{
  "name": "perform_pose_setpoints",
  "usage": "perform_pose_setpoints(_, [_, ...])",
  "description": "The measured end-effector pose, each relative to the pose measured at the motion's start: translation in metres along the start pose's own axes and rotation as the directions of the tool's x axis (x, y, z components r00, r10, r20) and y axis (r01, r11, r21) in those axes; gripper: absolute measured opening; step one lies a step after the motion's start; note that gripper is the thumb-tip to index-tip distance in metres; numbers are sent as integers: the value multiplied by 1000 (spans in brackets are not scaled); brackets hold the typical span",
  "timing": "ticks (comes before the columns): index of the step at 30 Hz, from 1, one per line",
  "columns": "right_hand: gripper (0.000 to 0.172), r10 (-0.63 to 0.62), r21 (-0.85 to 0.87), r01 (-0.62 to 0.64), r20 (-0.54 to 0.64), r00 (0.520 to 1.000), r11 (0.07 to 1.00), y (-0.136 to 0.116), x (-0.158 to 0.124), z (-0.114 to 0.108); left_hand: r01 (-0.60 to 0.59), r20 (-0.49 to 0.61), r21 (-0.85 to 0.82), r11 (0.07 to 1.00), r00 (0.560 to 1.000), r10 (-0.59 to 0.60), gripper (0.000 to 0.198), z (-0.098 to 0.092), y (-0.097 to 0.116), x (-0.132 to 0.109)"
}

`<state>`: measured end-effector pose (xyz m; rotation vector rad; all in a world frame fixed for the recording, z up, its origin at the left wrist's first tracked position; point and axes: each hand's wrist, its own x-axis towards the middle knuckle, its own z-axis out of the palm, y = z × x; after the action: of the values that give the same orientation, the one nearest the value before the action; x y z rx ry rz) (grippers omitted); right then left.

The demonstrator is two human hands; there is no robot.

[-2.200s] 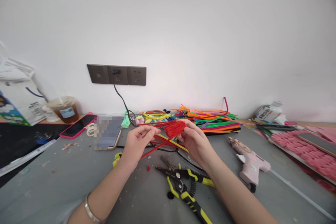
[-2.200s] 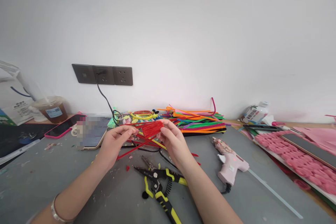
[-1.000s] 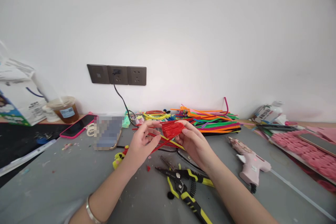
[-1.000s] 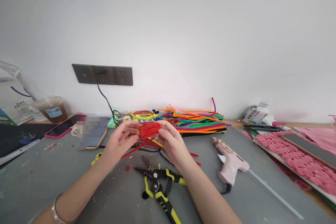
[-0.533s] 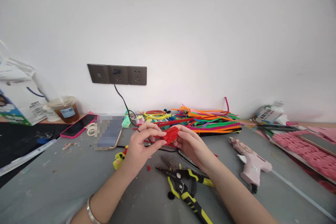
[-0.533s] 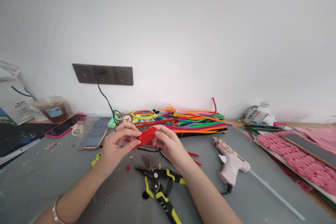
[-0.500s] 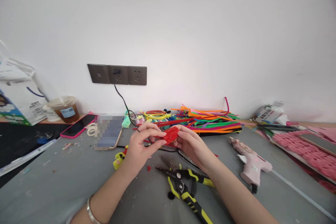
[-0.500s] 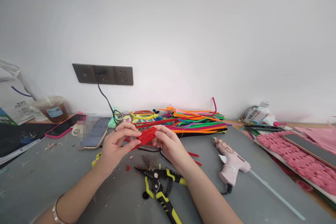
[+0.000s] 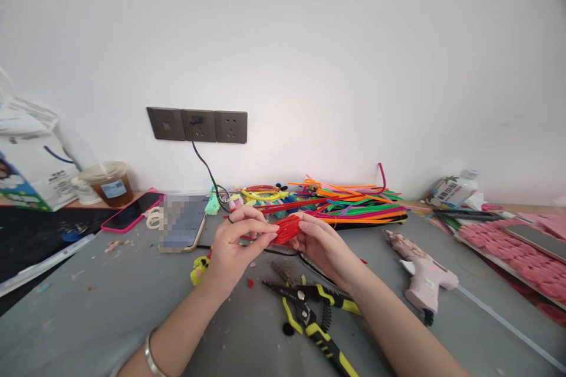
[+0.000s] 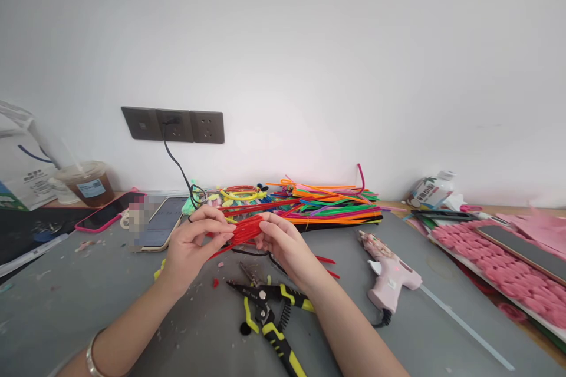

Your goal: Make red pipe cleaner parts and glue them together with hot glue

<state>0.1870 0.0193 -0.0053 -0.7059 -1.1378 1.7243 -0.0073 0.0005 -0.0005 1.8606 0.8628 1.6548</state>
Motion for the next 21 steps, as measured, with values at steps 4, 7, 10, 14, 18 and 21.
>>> perform_pose_setpoints(4, [20,6,8,-6,29,1000,1000,0,-1,1,-1,-7,13,1000,1000,1,12,0,3,1])
perform_pose_setpoints(7, [18,13,12,-14,75,997,1000,0,-2,3,13,5,-24,1000,1000,-13,11,0,4,1])
perform_pose_setpoints(10, [19,17,22,-19,82,997,1000,1,-2,3,59,20,-90,994,998,-58,9,0,3,1])
perform_pose_setpoints(14, [23,16,22,-17,56,998,1000,2,-1,2,101,41,-140,985,995,-96,10,2,3,2])
perform_pose_setpoints(18, [27,22,24,-23,27,999,999,2,0,3,119,17,-176,977,993,-117,13,3,3,3])
perform_pose_setpoints(21, [27,14,22,-14,23,1000,1000,2,0,3,147,13,-200,969,989,-147,14,2,2,4])
